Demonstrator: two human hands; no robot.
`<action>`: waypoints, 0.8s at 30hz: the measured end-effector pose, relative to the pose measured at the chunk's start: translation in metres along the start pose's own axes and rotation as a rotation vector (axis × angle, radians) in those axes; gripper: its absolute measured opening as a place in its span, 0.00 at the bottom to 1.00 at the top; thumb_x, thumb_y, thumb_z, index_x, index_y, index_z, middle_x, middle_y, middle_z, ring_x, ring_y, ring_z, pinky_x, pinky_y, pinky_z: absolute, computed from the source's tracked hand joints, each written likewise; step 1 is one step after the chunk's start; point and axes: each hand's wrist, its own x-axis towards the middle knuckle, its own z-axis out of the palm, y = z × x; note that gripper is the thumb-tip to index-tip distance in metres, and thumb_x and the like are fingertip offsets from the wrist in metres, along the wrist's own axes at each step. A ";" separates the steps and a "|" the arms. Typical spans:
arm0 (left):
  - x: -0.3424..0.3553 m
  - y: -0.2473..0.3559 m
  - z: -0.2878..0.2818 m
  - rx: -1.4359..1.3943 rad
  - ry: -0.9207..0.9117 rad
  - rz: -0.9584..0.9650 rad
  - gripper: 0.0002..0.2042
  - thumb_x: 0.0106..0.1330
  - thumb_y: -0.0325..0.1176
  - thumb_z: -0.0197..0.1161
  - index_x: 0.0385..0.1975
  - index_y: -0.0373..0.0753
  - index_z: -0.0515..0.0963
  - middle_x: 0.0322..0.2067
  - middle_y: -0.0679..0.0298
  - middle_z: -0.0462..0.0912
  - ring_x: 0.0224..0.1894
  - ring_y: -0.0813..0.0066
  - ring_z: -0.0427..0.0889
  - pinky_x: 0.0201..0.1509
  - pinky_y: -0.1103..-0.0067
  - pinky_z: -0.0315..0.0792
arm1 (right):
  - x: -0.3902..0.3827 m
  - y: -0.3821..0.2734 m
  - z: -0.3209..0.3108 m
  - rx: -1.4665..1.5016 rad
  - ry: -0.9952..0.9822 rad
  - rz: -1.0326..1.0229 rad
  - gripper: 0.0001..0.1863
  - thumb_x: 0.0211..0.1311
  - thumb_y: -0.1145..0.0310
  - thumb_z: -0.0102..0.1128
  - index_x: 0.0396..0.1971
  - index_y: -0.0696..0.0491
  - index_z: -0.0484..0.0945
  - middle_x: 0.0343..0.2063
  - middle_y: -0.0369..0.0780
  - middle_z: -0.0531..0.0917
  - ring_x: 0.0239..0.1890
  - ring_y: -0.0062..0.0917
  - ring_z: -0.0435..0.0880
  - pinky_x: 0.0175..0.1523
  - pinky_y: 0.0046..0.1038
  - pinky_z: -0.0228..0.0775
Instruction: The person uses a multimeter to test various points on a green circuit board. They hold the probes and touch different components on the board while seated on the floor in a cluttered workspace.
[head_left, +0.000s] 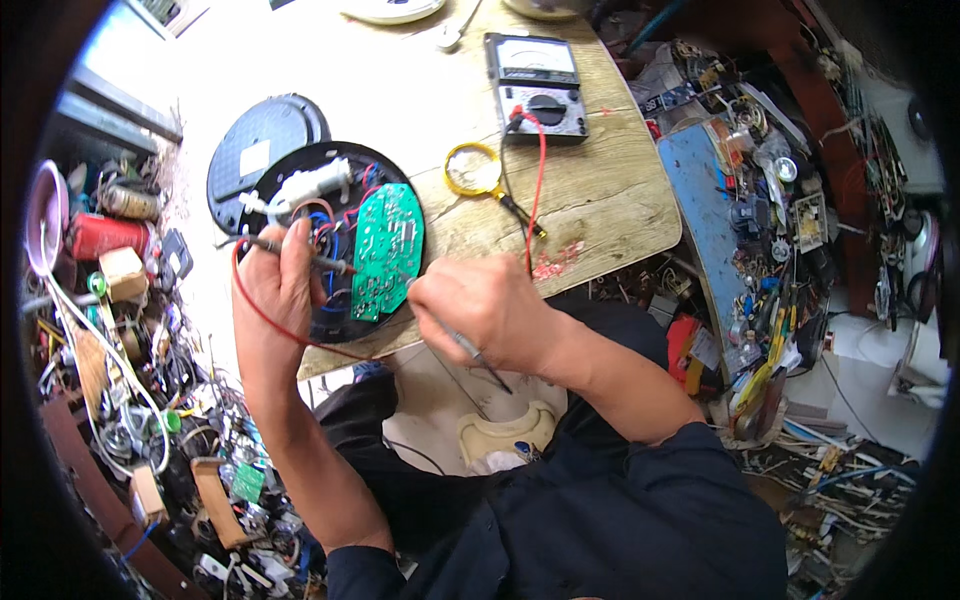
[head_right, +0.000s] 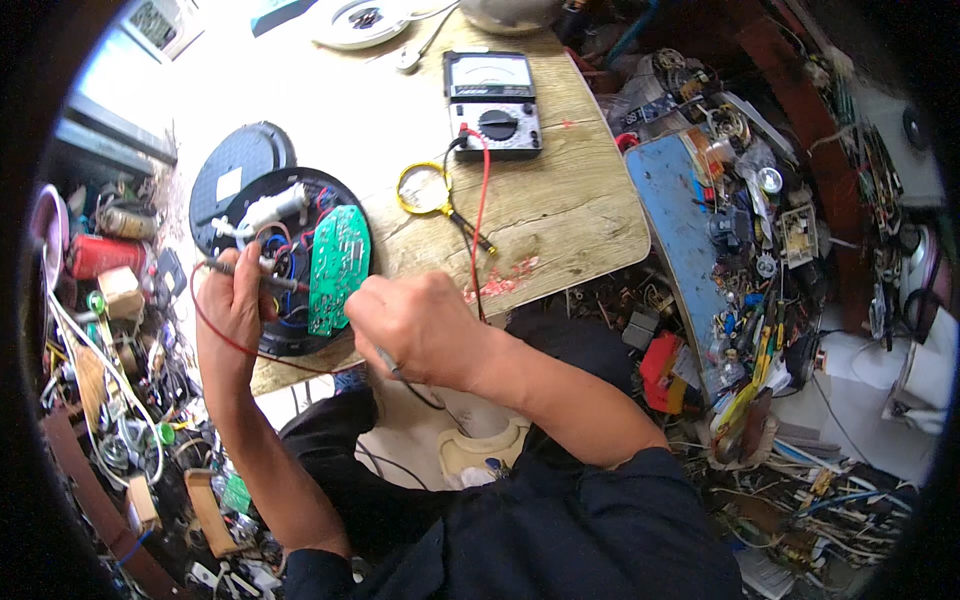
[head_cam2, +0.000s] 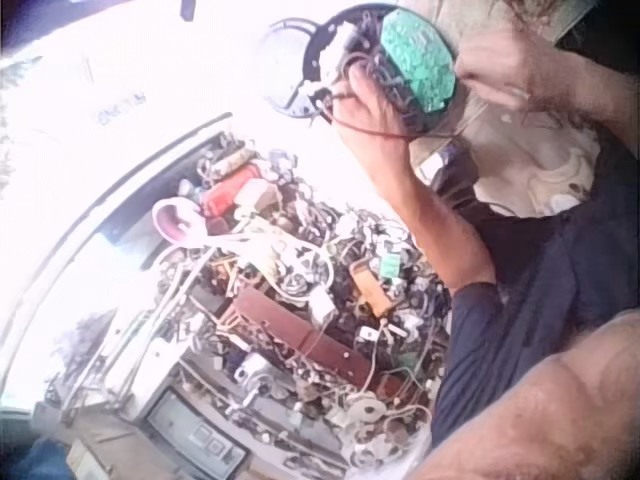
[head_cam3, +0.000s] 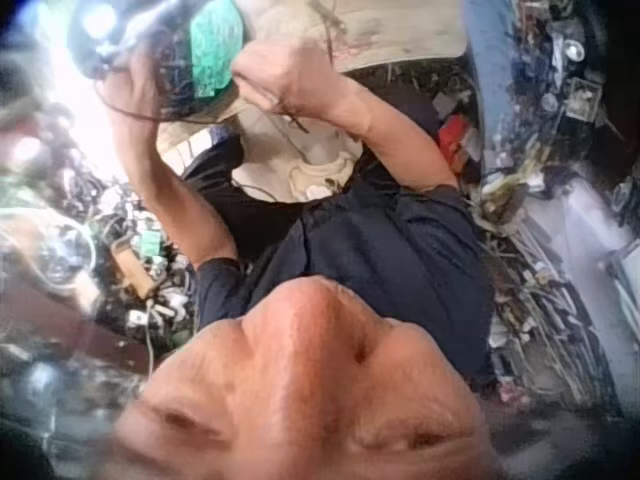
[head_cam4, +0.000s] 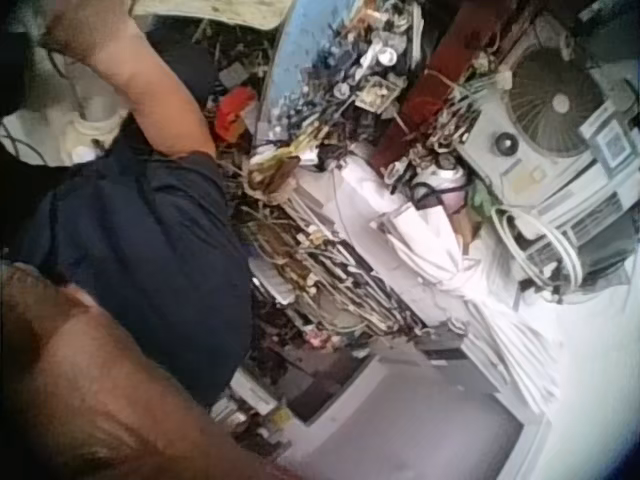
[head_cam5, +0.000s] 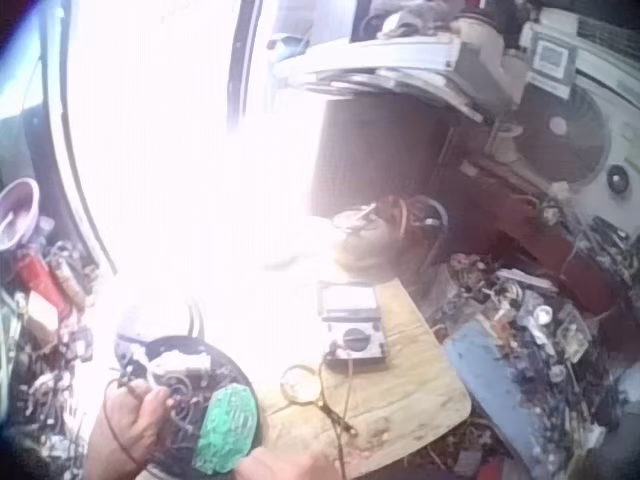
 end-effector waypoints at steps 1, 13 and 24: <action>0.000 0.001 -0.001 -0.008 -0.006 0.003 0.25 0.88 0.47 0.54 0.25 0.39 0.73 0.15 0.68 0.72 0.17 0.81 0.71 0.23 0.79 0.63 | 0.001 -0.001 -0.002 -0.001 -0.015 -0.002 0.09 0.56 0.73 0.69 0.28 0.52 0.74 0.24 0.41 0.78 0.23 0.39 0.84 0.26 0.40 0.77; -0.001 0.011 0.002 0.066 0.013 -0.010 0.23 0.88 0.45 0.54 0.27 0.39 0.75 0.15 0.69 0.72 0.18 0.83 0.69 0.23 0.80 0.60 | -0.008 0.001 0.005 -0.024 -0.020 -0.012 0.12 0.52 0.71 0.73 0.29 0.52 0.74 0.25 0.40 0.77 0.25 0.35 0.85 0.28 0.37 0.78; -0.004 0.008 -0.002 0.068 0.033 -0.054 0.22 0.87 0.45 0.55 0.28 0.38 0.76 0.14 0.68 0.74 0.18 0.80 0.72 0.23 0.78 0.64 | -0.003 0.003 -0.002 0.013 -0.020 -0.082 0.11 0.52 0.73 0.71 0.29 0.51 0.74 0.23 0.38 0.74 0.24 0.33 0.84 0.26 0.38 0.74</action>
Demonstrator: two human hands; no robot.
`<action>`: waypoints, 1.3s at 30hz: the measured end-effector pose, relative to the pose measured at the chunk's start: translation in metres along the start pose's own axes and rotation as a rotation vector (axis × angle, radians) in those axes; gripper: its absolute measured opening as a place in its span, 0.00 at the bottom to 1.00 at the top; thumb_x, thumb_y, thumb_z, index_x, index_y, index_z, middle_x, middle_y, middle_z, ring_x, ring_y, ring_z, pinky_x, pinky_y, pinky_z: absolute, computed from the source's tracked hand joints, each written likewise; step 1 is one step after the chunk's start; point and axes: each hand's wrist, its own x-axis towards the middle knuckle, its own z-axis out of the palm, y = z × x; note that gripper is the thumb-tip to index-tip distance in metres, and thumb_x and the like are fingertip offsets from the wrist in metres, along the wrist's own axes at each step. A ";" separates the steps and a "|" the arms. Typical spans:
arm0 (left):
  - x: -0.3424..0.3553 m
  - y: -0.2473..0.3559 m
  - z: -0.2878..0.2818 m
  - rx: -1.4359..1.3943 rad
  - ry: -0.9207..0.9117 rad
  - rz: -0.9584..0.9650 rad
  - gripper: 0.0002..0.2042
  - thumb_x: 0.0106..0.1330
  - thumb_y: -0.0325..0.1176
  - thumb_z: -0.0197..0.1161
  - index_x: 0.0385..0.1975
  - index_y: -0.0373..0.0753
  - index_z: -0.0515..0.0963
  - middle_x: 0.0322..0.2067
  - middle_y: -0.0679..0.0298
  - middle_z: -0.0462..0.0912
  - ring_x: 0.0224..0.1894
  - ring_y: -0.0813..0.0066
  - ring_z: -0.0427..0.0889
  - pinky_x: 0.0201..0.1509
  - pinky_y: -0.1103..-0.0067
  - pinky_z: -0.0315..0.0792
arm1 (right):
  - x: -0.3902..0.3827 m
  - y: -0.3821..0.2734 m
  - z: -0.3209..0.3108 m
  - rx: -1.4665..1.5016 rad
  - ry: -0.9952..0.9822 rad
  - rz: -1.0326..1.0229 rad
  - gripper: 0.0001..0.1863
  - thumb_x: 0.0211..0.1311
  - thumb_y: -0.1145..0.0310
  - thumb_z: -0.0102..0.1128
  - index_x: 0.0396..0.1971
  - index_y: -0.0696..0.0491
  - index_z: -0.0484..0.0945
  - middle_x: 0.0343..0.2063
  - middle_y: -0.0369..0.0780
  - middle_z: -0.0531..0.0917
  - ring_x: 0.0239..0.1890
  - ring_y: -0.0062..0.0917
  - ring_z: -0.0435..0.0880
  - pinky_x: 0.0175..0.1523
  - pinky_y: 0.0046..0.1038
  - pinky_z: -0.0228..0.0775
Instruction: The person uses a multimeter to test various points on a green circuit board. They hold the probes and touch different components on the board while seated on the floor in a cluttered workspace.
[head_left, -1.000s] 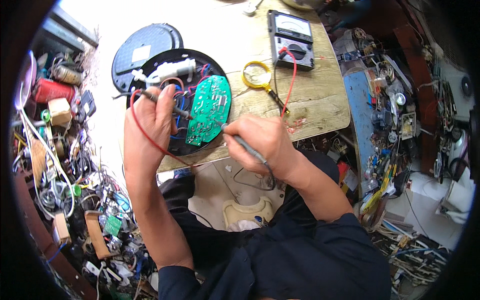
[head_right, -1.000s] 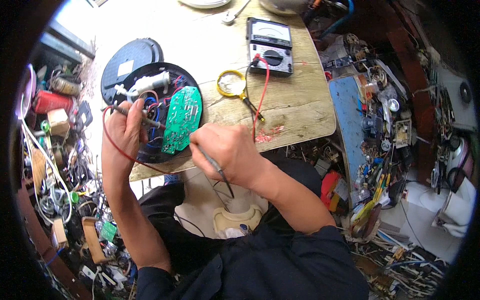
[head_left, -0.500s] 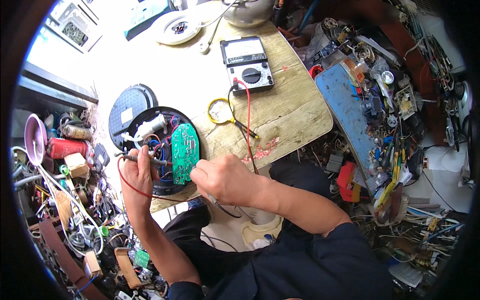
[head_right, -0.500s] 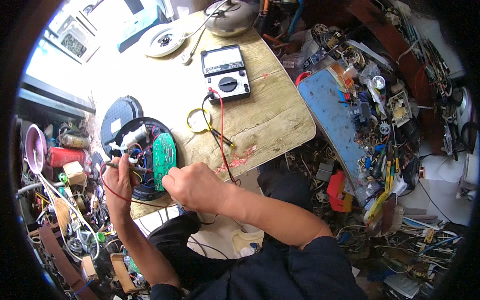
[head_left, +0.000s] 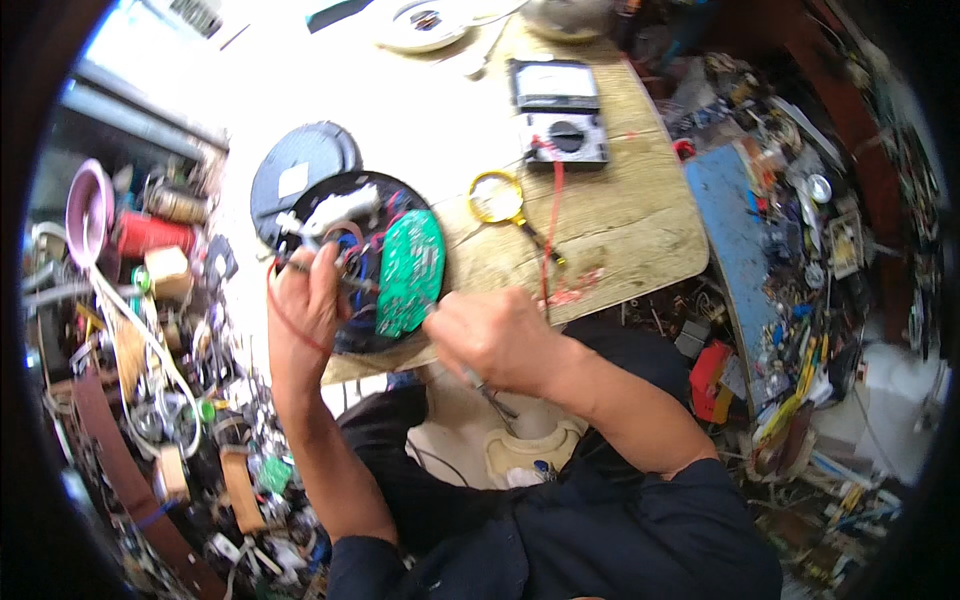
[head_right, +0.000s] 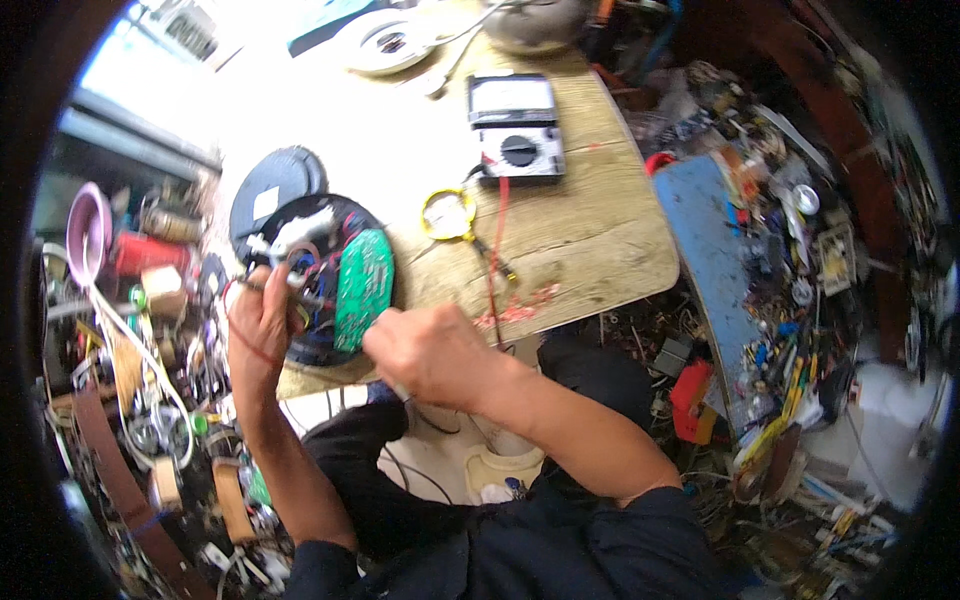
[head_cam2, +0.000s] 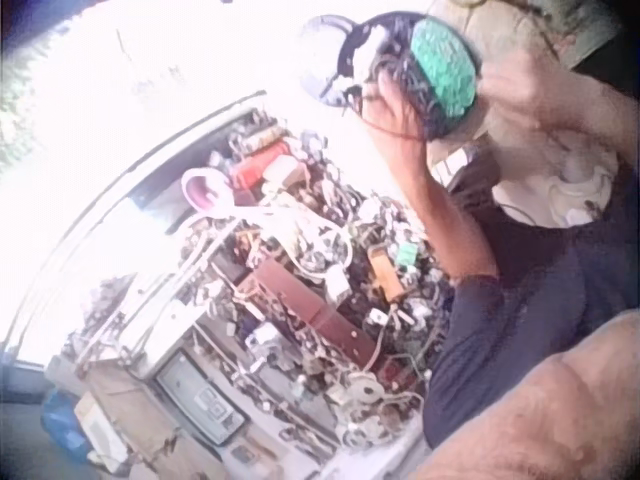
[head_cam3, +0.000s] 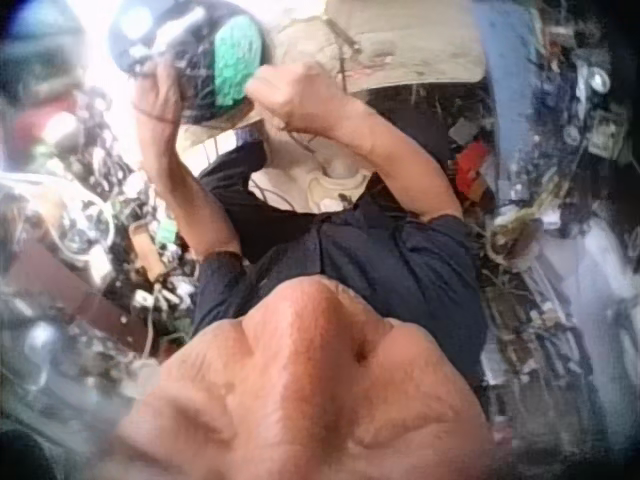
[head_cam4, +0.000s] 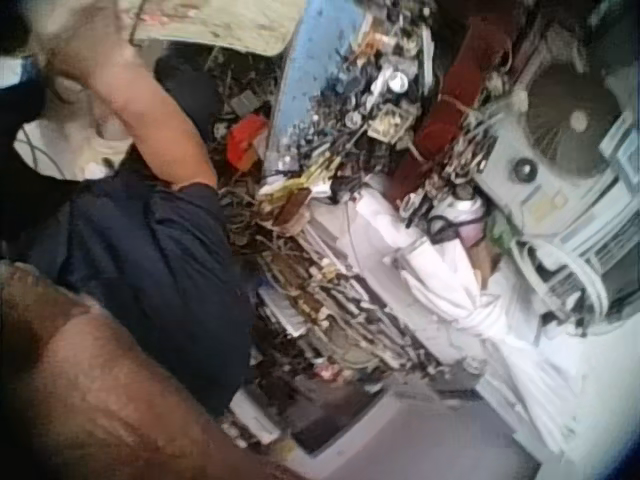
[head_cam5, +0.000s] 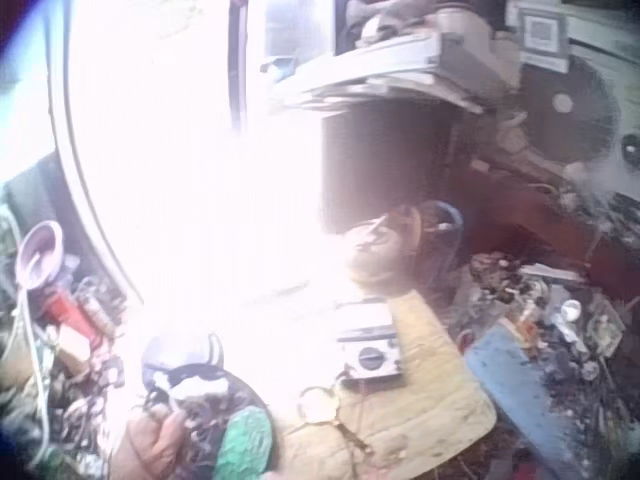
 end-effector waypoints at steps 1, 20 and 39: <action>0.001 0.002 0.000 0.049 -0.008 -0.005 0.23 0.87 0.46 0.54 0.27 0.38 0.76 0.15 0.67 0.74 0.18 0.79 0.73 0.24 0.77 0.65 | -0.001 0.000 -0.003 -0.029 -0.087 0.027 0.08 0.59 0.68 0.68 0.30 0.51 0.75 0.26 0.40 0.79 0.28 0.36 0.86 0.30 0.39 0.79; -0.001 -0.003 0.001 0.082 0.087 0.201 0.14 0.80 0.37 0.61 0.35 0.33 0.82 0.24 0.45 0.82 0.28 0.42 0.85 0.30 0.58 0.76 | 0.007 0.002 0.005 -0.017 -0.029 -0.032 0.13 0.49 0.82 0.73 0.35 0.55 0.82 0.21 0.41 0.82 0.21 0.35 0.84 0.26 0.34 0.74; 0.000 -0.006 0.006 0.042 0.114 0.182 0.20 0.82 0.41 0.60 0.28 0.32 0.83 0.22 0.45 0.82 0.27 0.41 0.85 0.30 0.57 0.78 | 0.007 0.001 0.002 -0.034 -0.070 -0.032 0.13 0.50 0.84 0.73 0.36 0.58 0.82 0.23 0.43 0.84 0.22 0.36 0.85 0.27 0.33 0.74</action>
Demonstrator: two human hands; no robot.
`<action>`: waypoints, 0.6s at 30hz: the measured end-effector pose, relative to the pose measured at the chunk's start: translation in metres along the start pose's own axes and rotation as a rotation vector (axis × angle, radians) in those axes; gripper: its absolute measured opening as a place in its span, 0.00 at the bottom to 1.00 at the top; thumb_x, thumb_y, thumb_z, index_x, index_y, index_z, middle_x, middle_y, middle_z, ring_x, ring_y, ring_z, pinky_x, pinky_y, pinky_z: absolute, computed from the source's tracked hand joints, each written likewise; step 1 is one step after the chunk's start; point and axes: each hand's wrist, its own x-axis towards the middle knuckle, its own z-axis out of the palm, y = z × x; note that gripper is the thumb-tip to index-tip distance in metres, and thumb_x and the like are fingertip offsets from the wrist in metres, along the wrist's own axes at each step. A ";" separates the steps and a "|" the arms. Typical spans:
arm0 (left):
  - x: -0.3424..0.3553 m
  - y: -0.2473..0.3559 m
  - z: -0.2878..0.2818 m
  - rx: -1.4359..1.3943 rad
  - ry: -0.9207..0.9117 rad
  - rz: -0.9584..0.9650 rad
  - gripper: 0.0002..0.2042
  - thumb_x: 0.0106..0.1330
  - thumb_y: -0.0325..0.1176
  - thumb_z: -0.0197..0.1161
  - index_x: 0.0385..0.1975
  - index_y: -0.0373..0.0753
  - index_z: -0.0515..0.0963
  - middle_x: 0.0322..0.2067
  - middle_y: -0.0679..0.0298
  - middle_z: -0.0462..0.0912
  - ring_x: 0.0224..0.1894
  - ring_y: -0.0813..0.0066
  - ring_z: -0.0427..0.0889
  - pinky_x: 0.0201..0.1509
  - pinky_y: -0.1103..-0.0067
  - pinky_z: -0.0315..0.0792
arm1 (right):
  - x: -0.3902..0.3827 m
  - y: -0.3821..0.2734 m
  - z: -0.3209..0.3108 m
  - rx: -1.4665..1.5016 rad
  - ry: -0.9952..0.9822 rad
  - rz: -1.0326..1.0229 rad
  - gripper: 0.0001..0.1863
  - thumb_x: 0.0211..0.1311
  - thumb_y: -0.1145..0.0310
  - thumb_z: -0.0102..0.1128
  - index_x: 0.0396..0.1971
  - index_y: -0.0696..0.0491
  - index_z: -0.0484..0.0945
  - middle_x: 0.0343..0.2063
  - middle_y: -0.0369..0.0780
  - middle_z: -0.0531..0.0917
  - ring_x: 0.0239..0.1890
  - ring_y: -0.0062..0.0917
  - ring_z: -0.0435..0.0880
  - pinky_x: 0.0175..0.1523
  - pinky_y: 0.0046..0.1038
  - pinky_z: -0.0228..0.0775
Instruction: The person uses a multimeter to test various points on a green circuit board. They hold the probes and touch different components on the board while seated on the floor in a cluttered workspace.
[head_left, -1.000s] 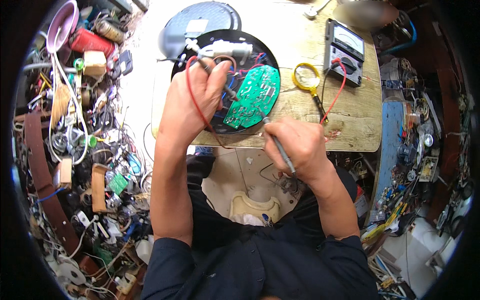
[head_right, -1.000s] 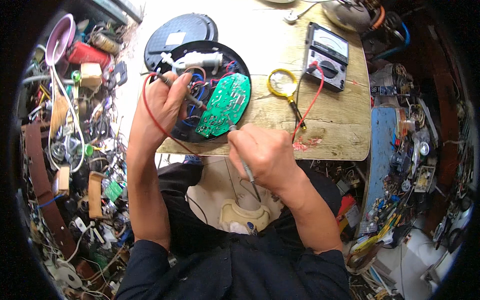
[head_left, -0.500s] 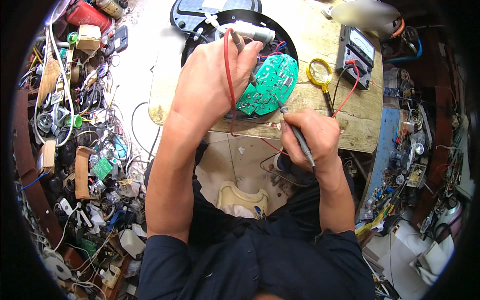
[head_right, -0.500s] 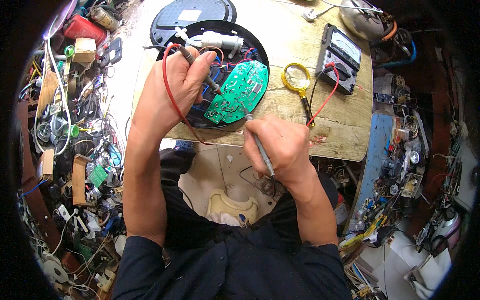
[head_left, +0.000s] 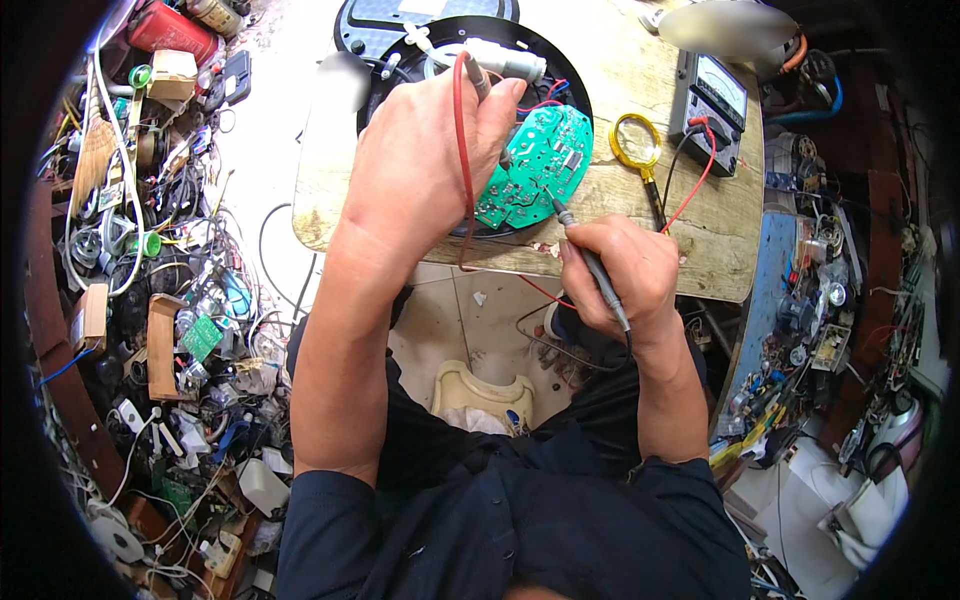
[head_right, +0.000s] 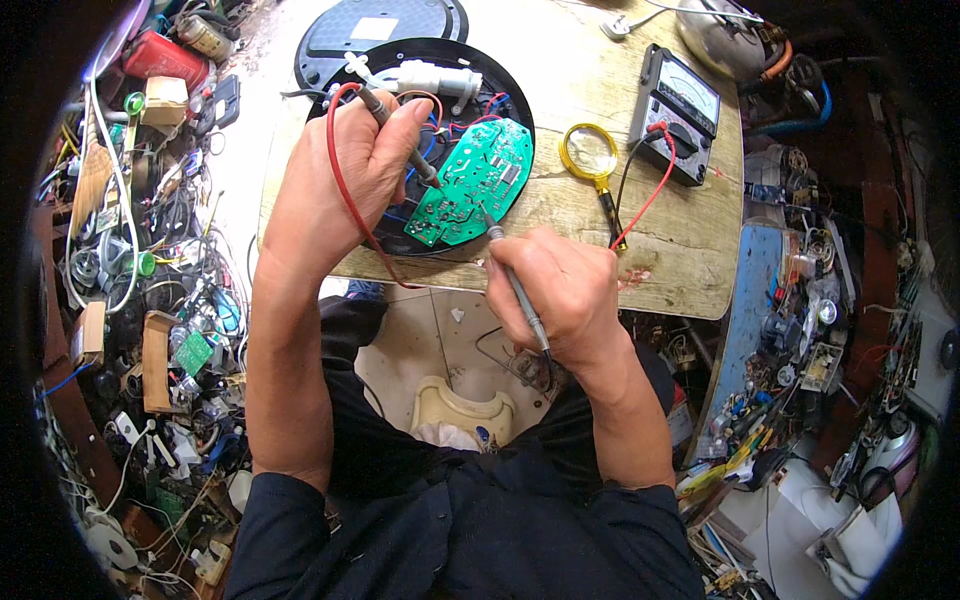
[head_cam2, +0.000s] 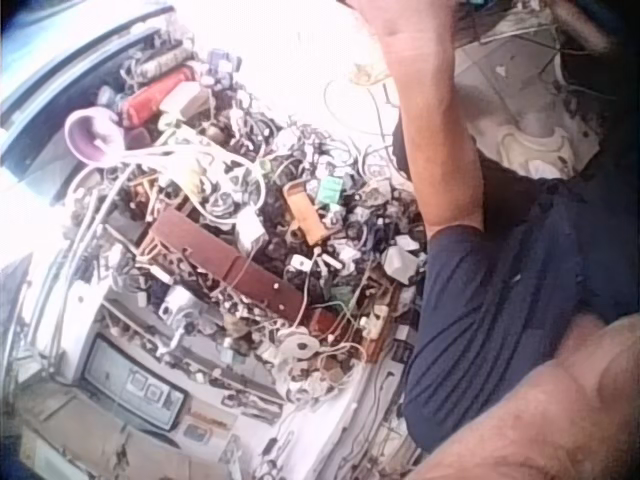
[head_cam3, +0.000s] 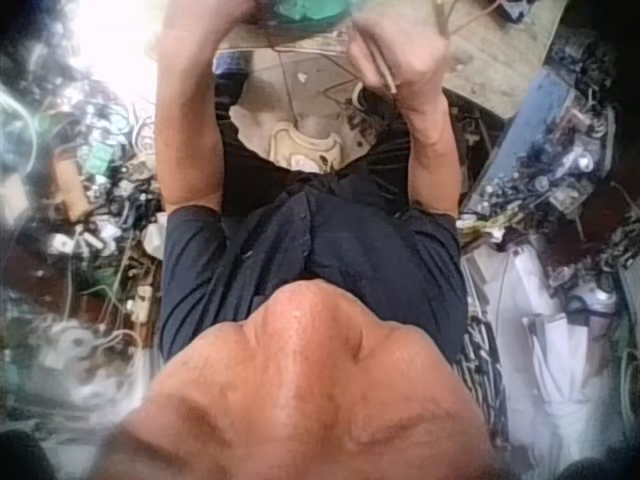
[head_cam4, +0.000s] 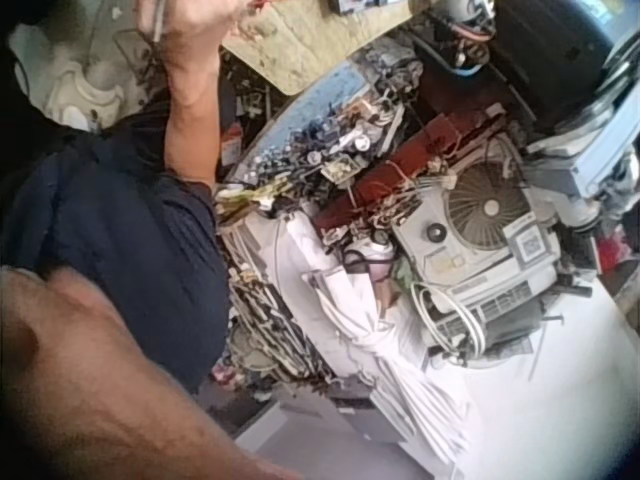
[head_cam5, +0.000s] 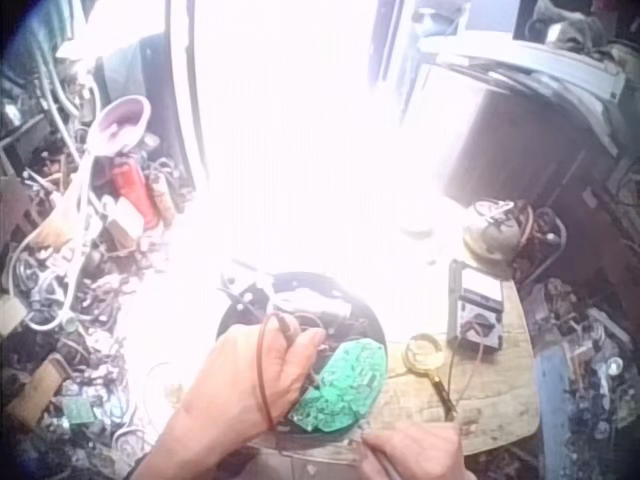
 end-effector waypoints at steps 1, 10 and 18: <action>0.000 0.000 0.000 -0.004 -0.004 0.002 0.20 0.82 0.41 0.59 0.29 0.33 0.83 0.22 0.45 0.83 0.27 0.41 0.85 0.30 0.57 0.78 | 0.000 0.000 0.000 -0.003 0.000 0.000 0.13 0.50 0.84 0.73 0.36 0.58 0.82 0.23 0.43 0.84 0.22 0.36 0.85 0.27 0.33 0.74; -0.001 0.002 -0.003 0.041 -0.029 0.010 0.17 0.82 0.40 0.59 0.35 0.34 0.85 0.24 0.46 0.84 0.29 0.42 0.86 0.32 0.58 0.79 | 0.000 0.000 0.001 0.014 0.063 -0.016 0.14 0.48 0.81 0.73 0.36 0.54 0.82 0.22 0.39 0.82 0.20 0.34 0.83 0.26 0.32 0.73; -0.001 0.003 -0.006 0.086 -0.036 0.028 0.16 0.81 0.41 0.59 0.36 0.36 0.85 0.25 0.46 0.85 0.30 0.42 0.87 0.32 0.58 0.79 | 0.000 -0.002 0.002 0.019 0.078 -0.023 0.14 0.47 0.81 0.73 0.34 0.54 0.81 0.21 0.40 0.82 0.19 0.34 0.82 0.25 0.33 0.73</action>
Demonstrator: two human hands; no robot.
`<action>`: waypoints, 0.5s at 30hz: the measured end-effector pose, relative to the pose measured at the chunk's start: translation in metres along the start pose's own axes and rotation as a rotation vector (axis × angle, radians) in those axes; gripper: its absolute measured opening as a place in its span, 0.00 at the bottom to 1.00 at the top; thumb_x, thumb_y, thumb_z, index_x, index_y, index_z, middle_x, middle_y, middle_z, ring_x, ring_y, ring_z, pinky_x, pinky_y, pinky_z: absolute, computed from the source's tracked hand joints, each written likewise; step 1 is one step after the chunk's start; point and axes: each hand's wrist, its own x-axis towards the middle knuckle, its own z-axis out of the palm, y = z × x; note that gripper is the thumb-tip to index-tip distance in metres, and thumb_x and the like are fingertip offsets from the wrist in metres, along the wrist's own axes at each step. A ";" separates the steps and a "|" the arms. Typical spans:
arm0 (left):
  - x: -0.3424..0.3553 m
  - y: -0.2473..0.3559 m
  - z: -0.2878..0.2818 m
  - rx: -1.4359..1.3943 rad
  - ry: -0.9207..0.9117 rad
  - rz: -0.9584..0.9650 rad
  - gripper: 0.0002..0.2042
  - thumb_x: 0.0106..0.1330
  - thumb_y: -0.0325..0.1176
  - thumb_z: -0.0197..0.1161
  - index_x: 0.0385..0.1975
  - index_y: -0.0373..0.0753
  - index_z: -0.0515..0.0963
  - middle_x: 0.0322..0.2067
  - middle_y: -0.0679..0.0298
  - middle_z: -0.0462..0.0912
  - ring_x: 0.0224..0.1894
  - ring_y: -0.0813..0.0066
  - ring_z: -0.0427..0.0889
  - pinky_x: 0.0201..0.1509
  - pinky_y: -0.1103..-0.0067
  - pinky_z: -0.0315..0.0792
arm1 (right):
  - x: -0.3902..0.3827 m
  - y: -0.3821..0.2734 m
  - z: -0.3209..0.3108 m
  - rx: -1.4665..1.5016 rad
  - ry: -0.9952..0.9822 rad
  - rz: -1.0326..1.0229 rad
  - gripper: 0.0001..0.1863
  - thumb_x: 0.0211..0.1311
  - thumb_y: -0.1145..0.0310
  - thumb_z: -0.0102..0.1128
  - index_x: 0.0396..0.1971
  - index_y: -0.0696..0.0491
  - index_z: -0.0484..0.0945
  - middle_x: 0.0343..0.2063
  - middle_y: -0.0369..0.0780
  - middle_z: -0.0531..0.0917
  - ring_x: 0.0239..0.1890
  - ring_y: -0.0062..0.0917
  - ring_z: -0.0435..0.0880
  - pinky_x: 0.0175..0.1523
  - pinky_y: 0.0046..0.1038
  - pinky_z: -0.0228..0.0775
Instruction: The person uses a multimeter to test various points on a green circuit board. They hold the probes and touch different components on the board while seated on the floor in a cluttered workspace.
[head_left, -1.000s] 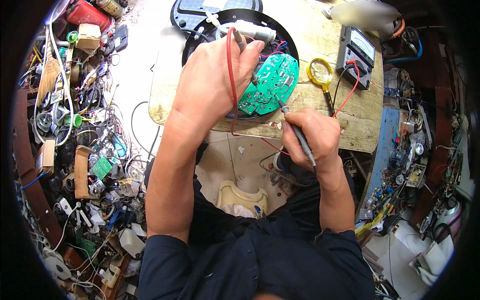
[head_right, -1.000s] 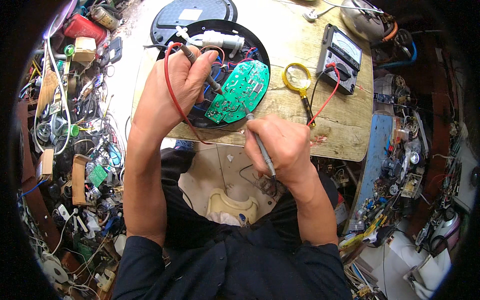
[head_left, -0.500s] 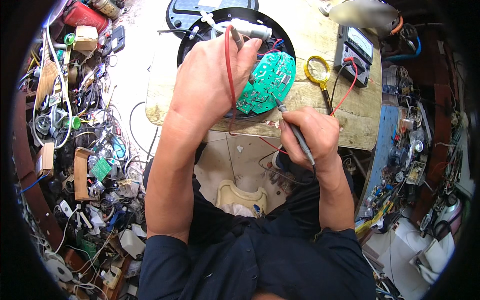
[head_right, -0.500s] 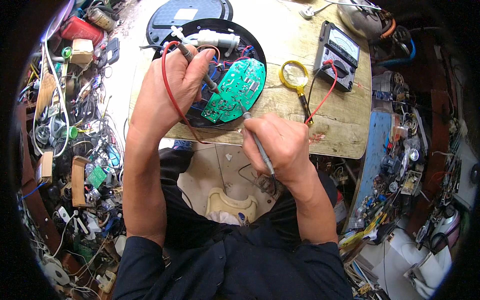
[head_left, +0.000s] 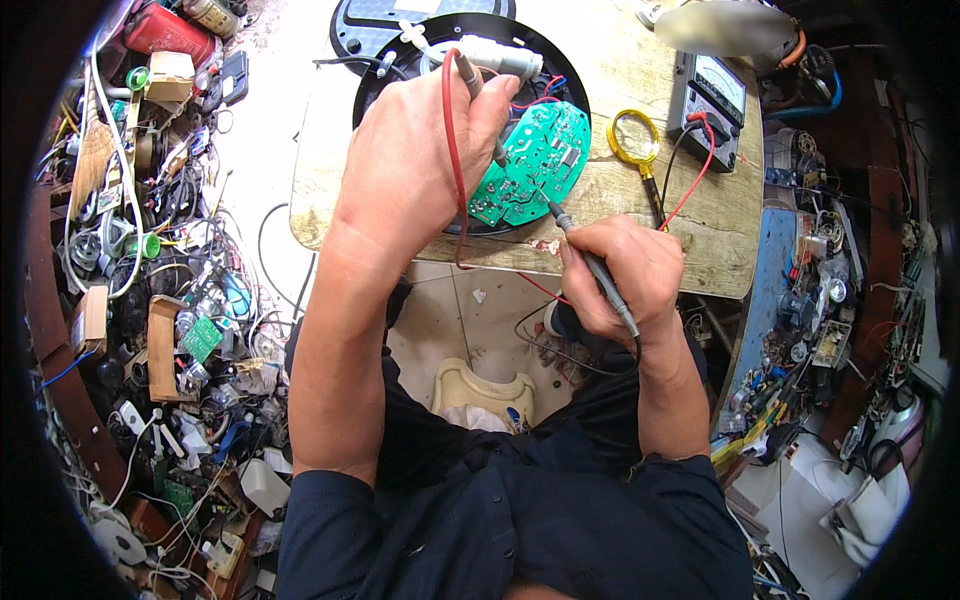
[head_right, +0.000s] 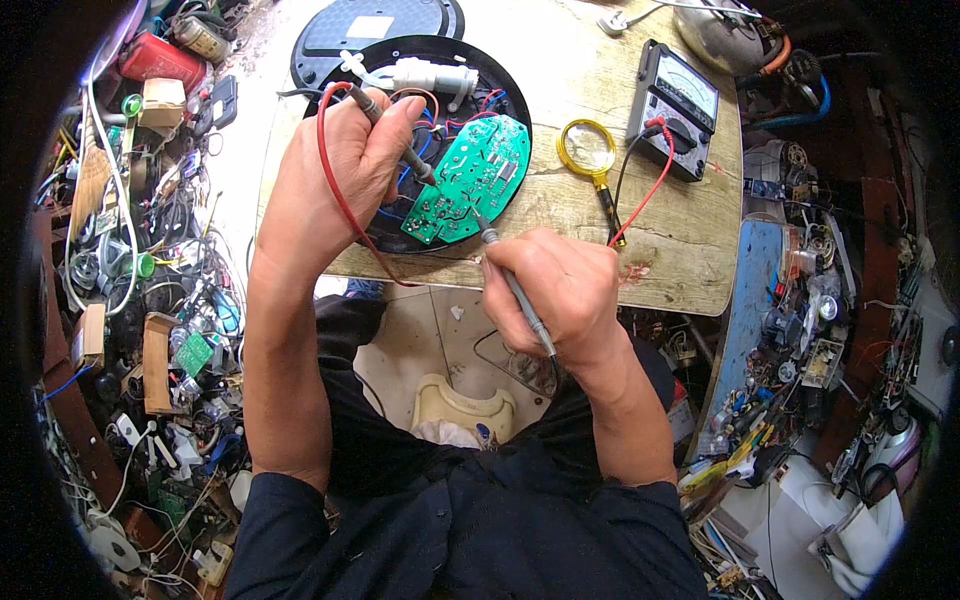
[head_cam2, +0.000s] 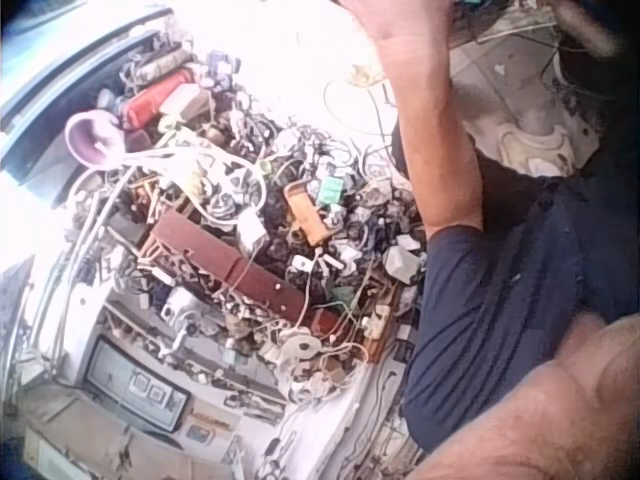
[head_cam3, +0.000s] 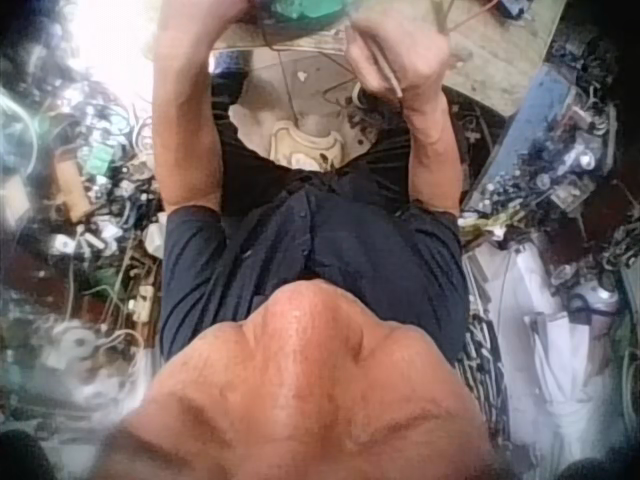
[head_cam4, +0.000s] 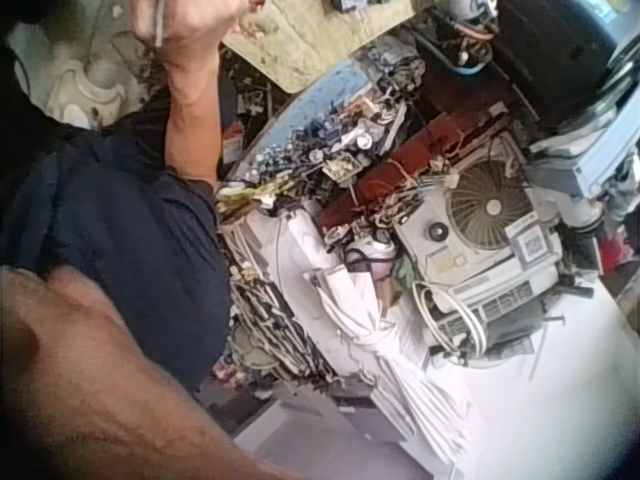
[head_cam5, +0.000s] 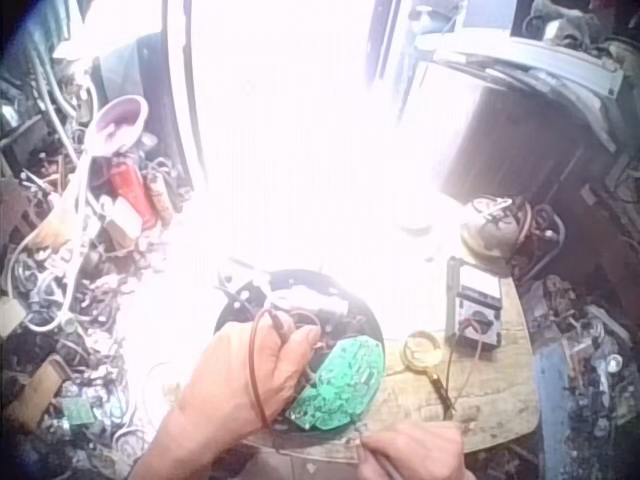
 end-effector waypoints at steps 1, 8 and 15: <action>0.000 0.000 0.000 -0.007 -0.001 -0.005 0.16 0.81 0.41 0.59 0.36 0.36 0.85 0.25 0.46 0.85 0.29 0.43 0.87 0.32 0.58 0.79 | 0.000 0.000 0.000 0.002 0.004 -0.006 0.13 0.47 0.81 0.73 0.34 0.54 0.81 0.21 0.40 0.82 0.19 0.34 0.82 0.25 0.33 0.73; 0.001 -0.002 0.001 -0.018 -0.007 0.013 0.16 0.81 0.40 0.59 0.36 0.35 0.85 0.25 0.47 0.85 0.29 0.43 0.86 0.32 0.58 0.78 | 0.000 0.000 -0.001 -0.006 -0.013 0.015 0.13 0.47 0.80 0.73 0.34 0.54 0.81 0.21 0.40 0.82 0.19 0.34 0.83 0.25 0.32 0.73; 0.001 0.000 0.000 -0.036 -0.006 -0.013 0.16 0.81 0.40 0.59 0.35 0.35 0.84 0.24 0.47 0.84 0.29 0.43 0.87 0.32 0.58 0.79 | 0.002 -0.001 -0.002 0.000 -0.023 0.029 0.12 0.49 0.82 0.73 0.34 0.56 0.82 0.22 0.42 0.83 0.20 0.34 0.84 0.25 0.32 0.72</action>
